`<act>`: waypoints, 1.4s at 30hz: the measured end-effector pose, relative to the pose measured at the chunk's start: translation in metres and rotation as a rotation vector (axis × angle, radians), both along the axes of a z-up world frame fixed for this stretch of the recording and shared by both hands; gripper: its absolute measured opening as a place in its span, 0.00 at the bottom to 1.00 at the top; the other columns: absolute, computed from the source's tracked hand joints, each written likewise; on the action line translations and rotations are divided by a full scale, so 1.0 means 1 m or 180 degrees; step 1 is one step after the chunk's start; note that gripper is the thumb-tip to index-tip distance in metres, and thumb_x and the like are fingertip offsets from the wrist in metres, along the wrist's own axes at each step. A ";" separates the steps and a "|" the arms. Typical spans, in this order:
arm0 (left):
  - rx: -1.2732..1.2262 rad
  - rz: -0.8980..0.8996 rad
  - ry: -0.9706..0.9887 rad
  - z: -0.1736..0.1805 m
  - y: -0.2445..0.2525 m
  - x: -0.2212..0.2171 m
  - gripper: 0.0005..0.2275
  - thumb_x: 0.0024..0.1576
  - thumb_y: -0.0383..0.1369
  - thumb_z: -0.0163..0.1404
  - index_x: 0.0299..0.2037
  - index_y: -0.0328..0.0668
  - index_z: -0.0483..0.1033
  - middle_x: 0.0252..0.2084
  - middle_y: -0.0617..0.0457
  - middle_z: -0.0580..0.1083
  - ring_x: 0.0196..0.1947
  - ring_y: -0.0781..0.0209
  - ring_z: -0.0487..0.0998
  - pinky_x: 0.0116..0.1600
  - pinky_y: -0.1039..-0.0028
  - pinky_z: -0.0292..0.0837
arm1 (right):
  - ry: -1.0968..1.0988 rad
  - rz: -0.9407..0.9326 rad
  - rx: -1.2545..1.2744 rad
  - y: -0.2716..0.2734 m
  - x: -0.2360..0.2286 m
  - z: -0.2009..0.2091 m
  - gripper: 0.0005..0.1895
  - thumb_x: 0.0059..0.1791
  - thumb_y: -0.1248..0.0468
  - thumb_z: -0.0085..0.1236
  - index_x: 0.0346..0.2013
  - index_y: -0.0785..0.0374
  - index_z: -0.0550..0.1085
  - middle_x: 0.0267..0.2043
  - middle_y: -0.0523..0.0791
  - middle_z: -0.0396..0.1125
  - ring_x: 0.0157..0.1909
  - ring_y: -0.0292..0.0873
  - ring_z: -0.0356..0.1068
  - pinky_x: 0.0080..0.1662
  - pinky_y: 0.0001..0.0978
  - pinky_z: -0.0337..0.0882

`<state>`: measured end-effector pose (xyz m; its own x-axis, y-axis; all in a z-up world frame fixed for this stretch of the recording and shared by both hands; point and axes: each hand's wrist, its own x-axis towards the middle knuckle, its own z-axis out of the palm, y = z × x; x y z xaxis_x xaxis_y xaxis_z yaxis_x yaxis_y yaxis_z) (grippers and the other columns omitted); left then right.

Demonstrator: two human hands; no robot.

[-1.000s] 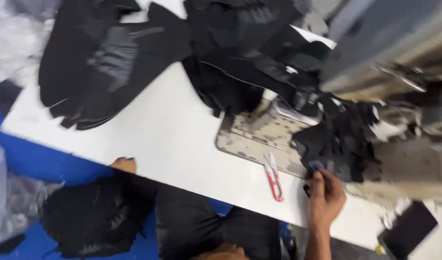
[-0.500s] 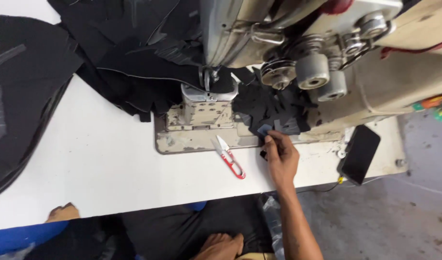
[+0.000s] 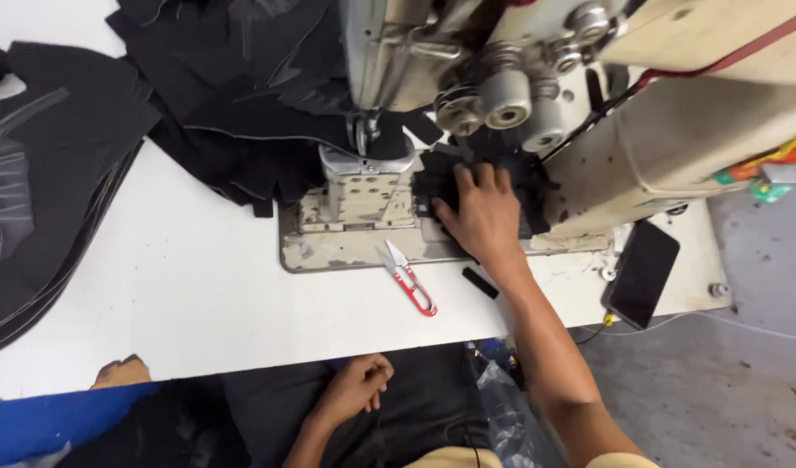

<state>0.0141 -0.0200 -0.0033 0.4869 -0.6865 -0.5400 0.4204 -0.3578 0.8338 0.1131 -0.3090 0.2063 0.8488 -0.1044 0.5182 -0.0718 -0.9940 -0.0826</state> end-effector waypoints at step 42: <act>-0.0110 0.0234 0.0381 -0.015 0.002 0.002 0.08 0.63 0.32 0.48 0.46 0.36 0.72 0.30 0.52 0.73 0.20 0.67 0.75 0.25 0.76 0.72 | 0.1145 0.0152 0.0644 -0.043 -0.005 0.015 0.26 0.45 0.62 0.66 0.55 0.68 0.73 0.52 0.60 0.67 0.45 0.65 0.71 0.45 0.52 0.71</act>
